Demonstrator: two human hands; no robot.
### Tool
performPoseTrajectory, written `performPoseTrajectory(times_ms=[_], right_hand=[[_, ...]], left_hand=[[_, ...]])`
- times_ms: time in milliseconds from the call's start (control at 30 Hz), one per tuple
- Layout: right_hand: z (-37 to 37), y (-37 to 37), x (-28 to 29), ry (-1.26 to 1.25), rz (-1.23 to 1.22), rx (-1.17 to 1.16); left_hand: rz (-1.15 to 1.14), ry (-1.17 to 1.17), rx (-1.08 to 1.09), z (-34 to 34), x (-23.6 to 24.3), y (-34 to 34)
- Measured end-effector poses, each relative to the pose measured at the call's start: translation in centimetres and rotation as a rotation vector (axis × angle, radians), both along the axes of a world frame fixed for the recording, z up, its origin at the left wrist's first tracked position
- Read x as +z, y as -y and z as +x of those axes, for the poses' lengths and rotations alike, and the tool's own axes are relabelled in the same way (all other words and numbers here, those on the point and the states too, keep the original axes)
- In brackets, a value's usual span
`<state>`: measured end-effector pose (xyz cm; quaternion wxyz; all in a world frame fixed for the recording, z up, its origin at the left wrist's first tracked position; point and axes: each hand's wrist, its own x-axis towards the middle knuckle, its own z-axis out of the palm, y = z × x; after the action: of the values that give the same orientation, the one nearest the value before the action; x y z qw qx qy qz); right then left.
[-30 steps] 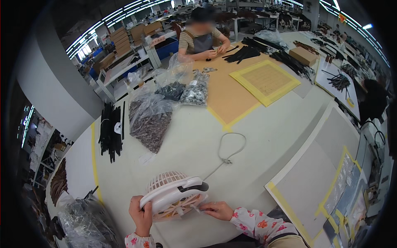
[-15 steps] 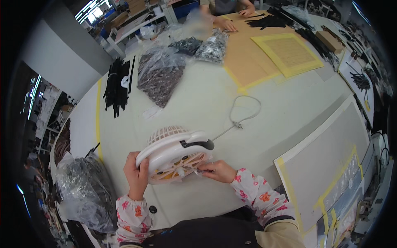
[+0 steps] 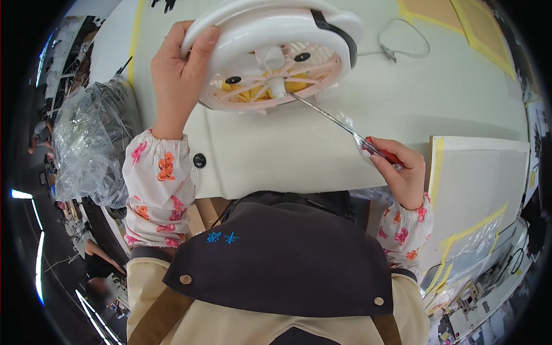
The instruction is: Using a screwdriver and cloth to clean or repair a small plastic electric fan.
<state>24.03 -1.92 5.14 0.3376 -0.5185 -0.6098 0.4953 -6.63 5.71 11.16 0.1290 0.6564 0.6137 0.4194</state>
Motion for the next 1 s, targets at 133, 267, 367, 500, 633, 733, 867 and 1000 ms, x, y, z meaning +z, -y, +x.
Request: performPoseTrajectory(times_ms=[133,267,367,500,633,733,867,1000], right_hand=[[-1.9,3.0,-1.2,0.030,0.187,0.031],[-6.5,3.2,-5.3,0.097,0.369,-0.036],[-9.9,1.9,-8.8,0.061,0.510,-0.112],[-13.6,0.9,-12.0,0.018,0.548,-0.208],[-14.6,1.4,-11.4,-0.120,0.452,-0.275],[-12.1,0.4,-9.8,-0.077,0.479,-0.144],[-7.2,-0.9,-8.1,0.152,0.617,0.183],[-5.8,-0.3,-8.2,0.190,0.577,0.286]], left_hand=[[0.028,0.018,0.000,0.2,-0.3,0.1],[0.016,0.038,-0.017,0.2,-0.2,0.1],[0.008,0.002,-0.013,0.1,-0.3,0.0],[0.031,-0.027,-0.012,-0.1,-0.3,-0.1],[-0.006,0.002,-0.021,0.0,-0.3,-0.3],[0.016,-0.003,-0.031,0.1,-0.3,-0.3],[0.028,-0.069,-0.007,0.1,-0.3,-0.4],[0.025,-0.064,-0.001,-0.2,-0.4,-0.5]])
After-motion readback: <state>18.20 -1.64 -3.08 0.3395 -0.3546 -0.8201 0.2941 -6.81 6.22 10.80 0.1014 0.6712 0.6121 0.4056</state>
